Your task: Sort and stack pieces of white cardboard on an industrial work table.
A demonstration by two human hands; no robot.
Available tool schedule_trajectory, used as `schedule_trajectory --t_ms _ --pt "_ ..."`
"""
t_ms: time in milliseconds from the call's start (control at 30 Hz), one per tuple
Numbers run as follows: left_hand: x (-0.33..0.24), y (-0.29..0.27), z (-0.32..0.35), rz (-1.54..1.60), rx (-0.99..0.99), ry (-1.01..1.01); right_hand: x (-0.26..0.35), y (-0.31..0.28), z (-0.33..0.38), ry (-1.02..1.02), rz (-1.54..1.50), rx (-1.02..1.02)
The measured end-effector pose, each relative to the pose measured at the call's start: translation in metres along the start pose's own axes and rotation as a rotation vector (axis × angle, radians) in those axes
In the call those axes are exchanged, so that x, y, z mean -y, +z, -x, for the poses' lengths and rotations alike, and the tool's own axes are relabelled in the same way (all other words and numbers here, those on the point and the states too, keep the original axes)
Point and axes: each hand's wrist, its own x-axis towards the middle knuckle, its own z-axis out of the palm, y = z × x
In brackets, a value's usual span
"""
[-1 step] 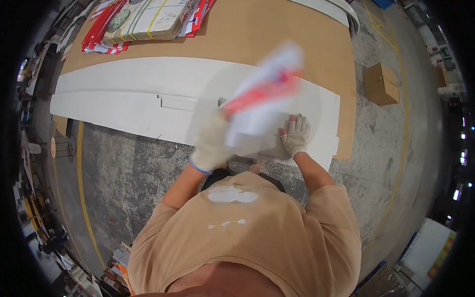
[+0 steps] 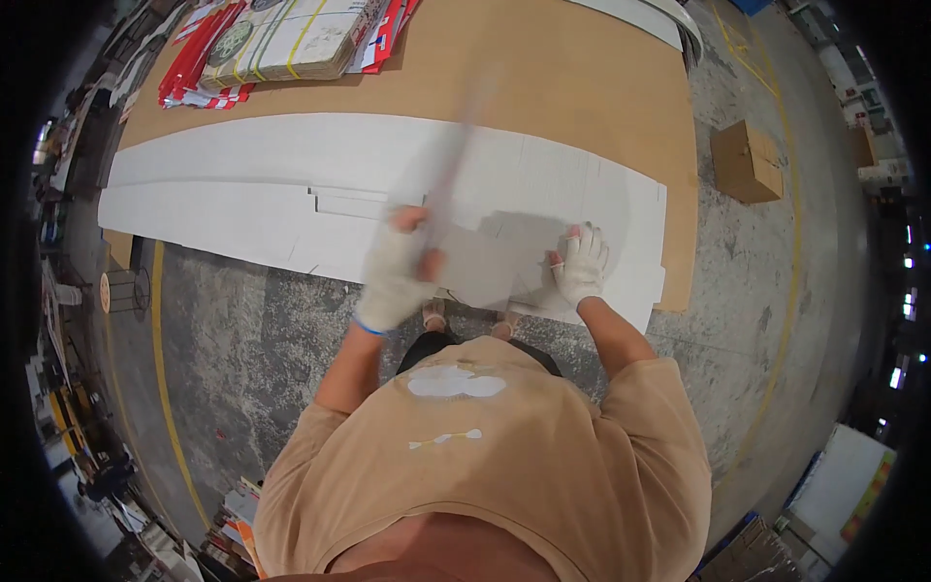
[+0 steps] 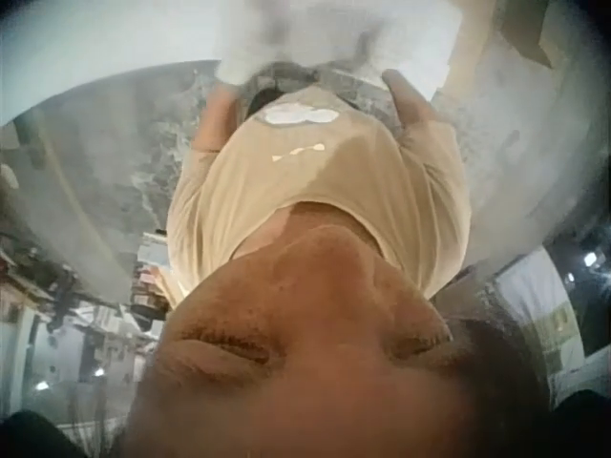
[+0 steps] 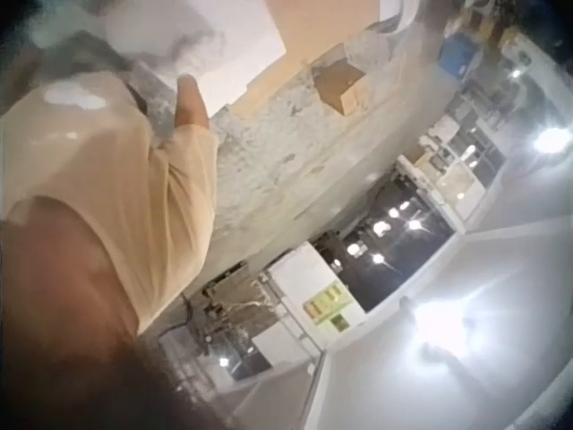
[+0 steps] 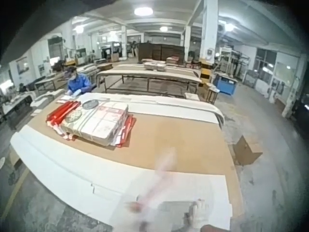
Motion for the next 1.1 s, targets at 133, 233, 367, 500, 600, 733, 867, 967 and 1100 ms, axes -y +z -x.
schedule_trajectory --t_ms 133,233,367,500,600,733,867,967,1100 --pt "0.123 -0.003 0.069 0.906 -0.359 -0.792 -0.006 0.007 0.002 0.011 0.015 0.03" --pt "0.179 -0.006 0.088 1.162 -0.502 -0.936 -0.01 0.011 0.003 -0.001 -0.019 0.011" --pt "0.19 -0.003 0.089 0.891 -0.509 -0.967 -0.009 0.008 0.004 0.034 -0.007 0.027" --pt "0.105 -0.012 0.04 0.041 -0.289 -0.837 -0.015 0.007 0.002 0.032 -0.026 0.045" --pt "0.033 -0.002 0.02 -0.299 0.022 -0.134 -0.017 0.0 0.001 0.027 -0.05 0.048" --pt "-0.056 0.081 0.007 -0.468 0.291 0.131 -0.04 0.03 0.005 -0.027 0.011 0.009" --pt "-0.061 0.114 0.028 -0.613 0.231 0.217 -0.062 0.058 0.003 -0.05 -0.071 0.036" --pt "-0.047 0.054 -0.004 -0.348 0.274 0.309 -0.066 0.07 0.012 -0.048 -0.127 0.065" --pt "0.063 0.008 0.063 0.042 0.021 -0.284 -0.032 0.007 0.007 0.006 -0.023 0.056"
